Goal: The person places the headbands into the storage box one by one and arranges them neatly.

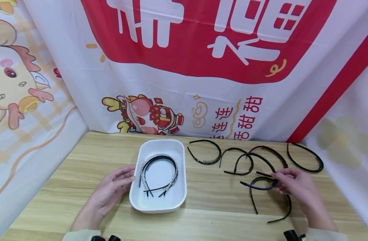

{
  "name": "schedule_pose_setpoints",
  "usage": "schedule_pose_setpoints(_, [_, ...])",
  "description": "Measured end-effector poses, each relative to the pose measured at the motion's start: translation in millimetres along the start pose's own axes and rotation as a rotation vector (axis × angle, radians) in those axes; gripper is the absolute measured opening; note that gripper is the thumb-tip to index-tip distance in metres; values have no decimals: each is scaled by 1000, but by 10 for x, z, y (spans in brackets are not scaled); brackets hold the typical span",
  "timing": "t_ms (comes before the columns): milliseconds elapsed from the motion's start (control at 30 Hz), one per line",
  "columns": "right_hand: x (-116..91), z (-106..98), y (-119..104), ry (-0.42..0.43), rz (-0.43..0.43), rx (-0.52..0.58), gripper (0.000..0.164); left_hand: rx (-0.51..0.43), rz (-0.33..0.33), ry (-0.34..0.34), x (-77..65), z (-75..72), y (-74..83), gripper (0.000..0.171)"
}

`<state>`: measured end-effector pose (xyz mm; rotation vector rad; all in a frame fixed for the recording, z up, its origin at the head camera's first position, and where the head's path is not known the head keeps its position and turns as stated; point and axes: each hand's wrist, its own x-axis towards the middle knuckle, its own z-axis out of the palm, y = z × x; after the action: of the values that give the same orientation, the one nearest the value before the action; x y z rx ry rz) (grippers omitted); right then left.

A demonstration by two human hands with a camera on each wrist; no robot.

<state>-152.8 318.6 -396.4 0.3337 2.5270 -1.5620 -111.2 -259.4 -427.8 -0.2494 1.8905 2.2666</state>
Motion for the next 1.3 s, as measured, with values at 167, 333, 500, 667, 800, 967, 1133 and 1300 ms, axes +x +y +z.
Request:
schedule_pose_setpoints(167, [7,2,-6,-7,-6,1,42,-5,21,-31,-1,-24,-9,47])
schedule_pose_setpoints(333, [10,9,-15,-8,0,-3,41,9,31,-79,-6,-51,-7,62])
schedule_pose_setpoints(500, [9,26,-26,-13,6,-9,41,5,33,-108,-11,-66,1,67])
schedule_pose_setpoints(667, [5,50,-60,-11,-13,-29,44,8,31,-110,-17,-63,14,68])
schedule_pose_setpoints(800, [11,76,-115,-10,-27,-37,46,19,26,-104,-17,-51,24,70])
schedule_pose_setpoints(967, [37,143,-195,-16,-37,-52,45,22,19,-93,-15,-41,29,71])
schedule_pose_setpoints(1133, [57,244,-295,-28,-61,-58,44,21,25,-86,-17,-42,27,68])
schedule_pose_setpoints(1300, [52,393,-446,-46,-85,-58,41,20,31,-90,-21,-49,20,67])
